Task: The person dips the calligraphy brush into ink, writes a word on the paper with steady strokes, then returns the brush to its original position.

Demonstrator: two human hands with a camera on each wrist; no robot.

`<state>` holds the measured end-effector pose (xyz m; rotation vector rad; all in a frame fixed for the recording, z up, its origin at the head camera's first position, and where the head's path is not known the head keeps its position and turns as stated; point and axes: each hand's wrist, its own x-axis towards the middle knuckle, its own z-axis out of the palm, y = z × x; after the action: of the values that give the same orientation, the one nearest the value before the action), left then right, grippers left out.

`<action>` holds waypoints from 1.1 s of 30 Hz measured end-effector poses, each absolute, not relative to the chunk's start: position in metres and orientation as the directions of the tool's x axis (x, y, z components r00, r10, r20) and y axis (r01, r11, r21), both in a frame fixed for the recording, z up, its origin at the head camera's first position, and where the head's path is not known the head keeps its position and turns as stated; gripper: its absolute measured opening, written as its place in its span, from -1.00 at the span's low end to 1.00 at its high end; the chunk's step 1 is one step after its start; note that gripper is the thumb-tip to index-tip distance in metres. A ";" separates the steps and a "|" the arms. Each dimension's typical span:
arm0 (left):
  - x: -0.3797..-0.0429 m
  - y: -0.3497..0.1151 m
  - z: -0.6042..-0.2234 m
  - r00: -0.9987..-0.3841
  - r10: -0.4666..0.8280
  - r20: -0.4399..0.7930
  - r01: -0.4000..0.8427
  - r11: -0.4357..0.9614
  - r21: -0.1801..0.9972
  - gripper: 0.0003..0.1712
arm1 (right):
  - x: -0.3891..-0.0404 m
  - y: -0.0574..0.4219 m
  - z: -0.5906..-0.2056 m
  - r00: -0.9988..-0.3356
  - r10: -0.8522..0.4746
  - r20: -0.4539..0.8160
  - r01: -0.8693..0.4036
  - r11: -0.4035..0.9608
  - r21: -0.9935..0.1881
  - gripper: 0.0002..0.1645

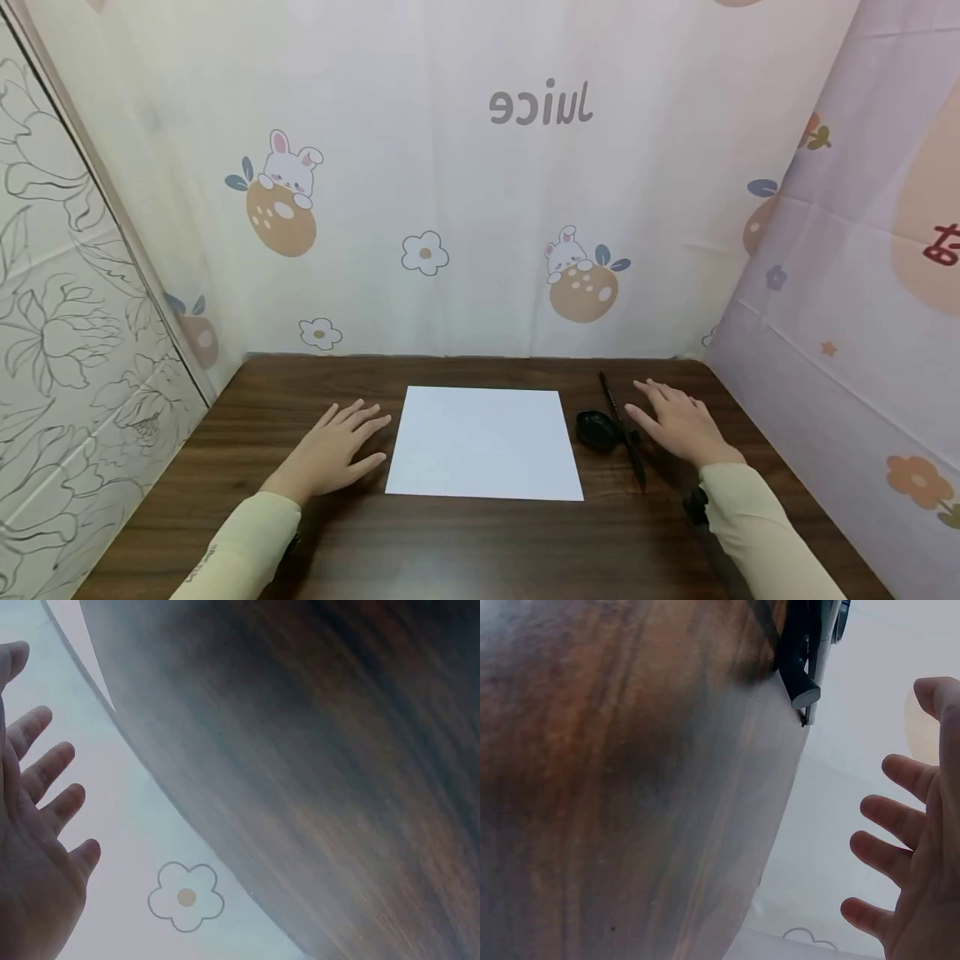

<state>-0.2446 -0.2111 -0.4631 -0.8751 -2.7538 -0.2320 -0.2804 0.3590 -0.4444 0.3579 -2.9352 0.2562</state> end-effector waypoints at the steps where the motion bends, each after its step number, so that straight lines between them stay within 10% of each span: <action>1: -0.244 -0.210 -0.464 -0.784 0.556 0.275 0.594 0.801 0.076 -0.35 | -0.281 0.359 -0.444 -0.956 -0.223 0.190 -0.252 0.956 -0.148 -0.19; 23: -0.233 -0.188 -0.470 -0.519 0.787 0.335 0.842 0.537 0.043 -0.72 | -0.302 0.357 -0.454 -0.961 -0.224 0.166 -0.252 0.952 -0.174 -0.18; 33: -0.229 -0.182 -0.472 -0.461 0.815 0.350 0.877 0.480 0.036 -0.69 | -0.319 0.357 -0.452 -0.975 -0.217 0.050 -0.218 0.887 -0.406 -0.33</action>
<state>-0.2286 -0.1816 -0.4723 -1.4376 -2.4445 -0.3060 -0.3194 0.3570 -0.4524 0.3511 -3.0489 0.6568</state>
